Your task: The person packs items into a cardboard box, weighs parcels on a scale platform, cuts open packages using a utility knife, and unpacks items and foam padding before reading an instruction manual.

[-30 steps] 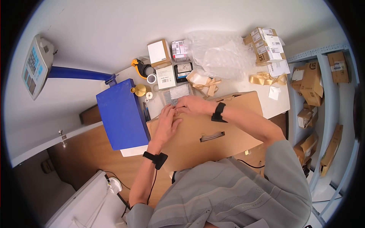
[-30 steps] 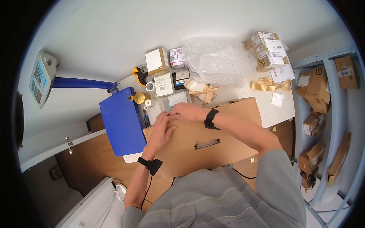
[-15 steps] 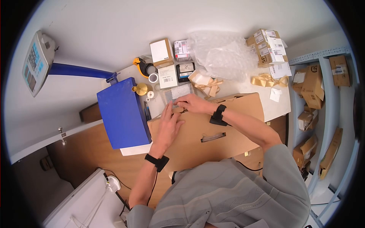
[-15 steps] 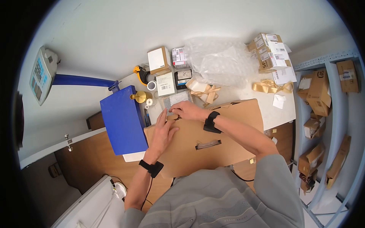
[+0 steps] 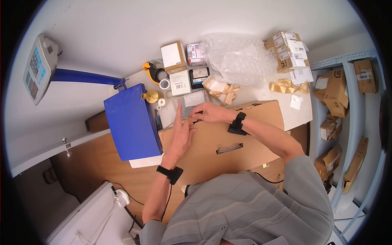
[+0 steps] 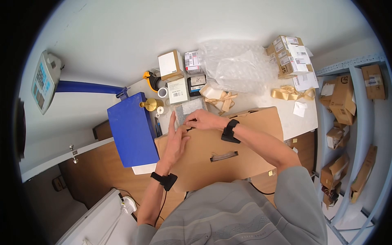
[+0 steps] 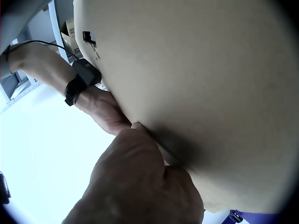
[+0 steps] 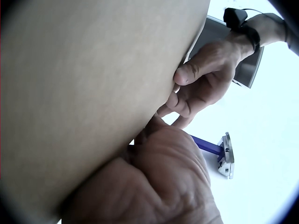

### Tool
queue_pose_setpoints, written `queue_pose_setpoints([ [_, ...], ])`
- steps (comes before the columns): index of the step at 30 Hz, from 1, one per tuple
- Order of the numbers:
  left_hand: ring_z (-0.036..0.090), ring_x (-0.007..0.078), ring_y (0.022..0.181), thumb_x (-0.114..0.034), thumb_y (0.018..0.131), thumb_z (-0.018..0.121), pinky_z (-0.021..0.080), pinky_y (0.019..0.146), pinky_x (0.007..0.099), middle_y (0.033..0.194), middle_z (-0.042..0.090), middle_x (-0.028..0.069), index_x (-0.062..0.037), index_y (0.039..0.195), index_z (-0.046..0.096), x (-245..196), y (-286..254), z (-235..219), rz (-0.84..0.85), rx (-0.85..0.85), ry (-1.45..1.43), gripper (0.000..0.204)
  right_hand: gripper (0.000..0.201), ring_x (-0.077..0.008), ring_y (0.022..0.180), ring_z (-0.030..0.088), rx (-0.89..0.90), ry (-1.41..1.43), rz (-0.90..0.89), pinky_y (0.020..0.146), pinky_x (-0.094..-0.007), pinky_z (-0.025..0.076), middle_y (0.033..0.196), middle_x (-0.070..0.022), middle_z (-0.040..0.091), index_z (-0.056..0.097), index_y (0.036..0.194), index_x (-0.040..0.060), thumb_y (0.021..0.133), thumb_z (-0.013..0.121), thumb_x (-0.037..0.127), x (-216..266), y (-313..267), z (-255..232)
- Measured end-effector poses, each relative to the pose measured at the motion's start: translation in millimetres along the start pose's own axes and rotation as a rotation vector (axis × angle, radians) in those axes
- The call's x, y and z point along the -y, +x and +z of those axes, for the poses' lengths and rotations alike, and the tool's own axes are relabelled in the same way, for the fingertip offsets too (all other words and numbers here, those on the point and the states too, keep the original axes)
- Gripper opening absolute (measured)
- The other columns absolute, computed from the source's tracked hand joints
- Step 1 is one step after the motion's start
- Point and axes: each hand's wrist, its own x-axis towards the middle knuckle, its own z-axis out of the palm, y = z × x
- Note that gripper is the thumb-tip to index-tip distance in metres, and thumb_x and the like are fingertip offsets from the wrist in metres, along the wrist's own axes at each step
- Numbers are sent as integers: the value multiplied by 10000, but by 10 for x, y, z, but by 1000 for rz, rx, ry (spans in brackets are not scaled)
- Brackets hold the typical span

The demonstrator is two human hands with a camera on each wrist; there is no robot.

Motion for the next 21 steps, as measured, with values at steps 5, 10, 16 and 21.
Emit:
queue_pose_setpoints([
  [5, 346, 488, 1477, 36, 913, 701, 444, 1131, 453, 1688, 177, 268, 34, 1073, 613, -49, -70, 51, 64, -76, 169, 183, 268, -285, 920, 705, 25, -27, 40, 865, -371, 543, 1039, -190, 762, 760, 1113, 17, 991, 642, 225, -2, 10, -19],
  [10, 321, 480, 1493, 11, 917, 710, 433, 1150, 494, 1647, 279, 281, 38, 1075, 647, -22, -130, 104, 135, -136, 272, 172, 243, -296, 959, 693, 26, -97, -29, 868, -384, 532, 1046, -176, 718, 745, 1108, -12, 1001, 661, 190, 13, -12, -17],
  [16, 352, 482, 1479, 36, 902, 724, 454, 1131, 450, 1663, 212, 283, 25, 1124, 624, 64, -96, 131, 144, -139, 155, 243, 239, -376, 984, 687, -6, -211, -117, 862, -424, 541, 1031, -185, 720, 781, 1087, 47, 977, 670, 228, 131, -89, -43],
  [21, 380, 466, 1451, 42, 902, 727, 477, 1096, 444, 1666, 188, 280, 12, 1138, 614, 97, -115, 138, 119, -127, 121, 264, 221, -377, 962, 662, -18, -351, -178, 838, -455, 525, 1001, -158, 675, 775, 1075, 49, 970, 678, 218, 221, -103, -53],
])
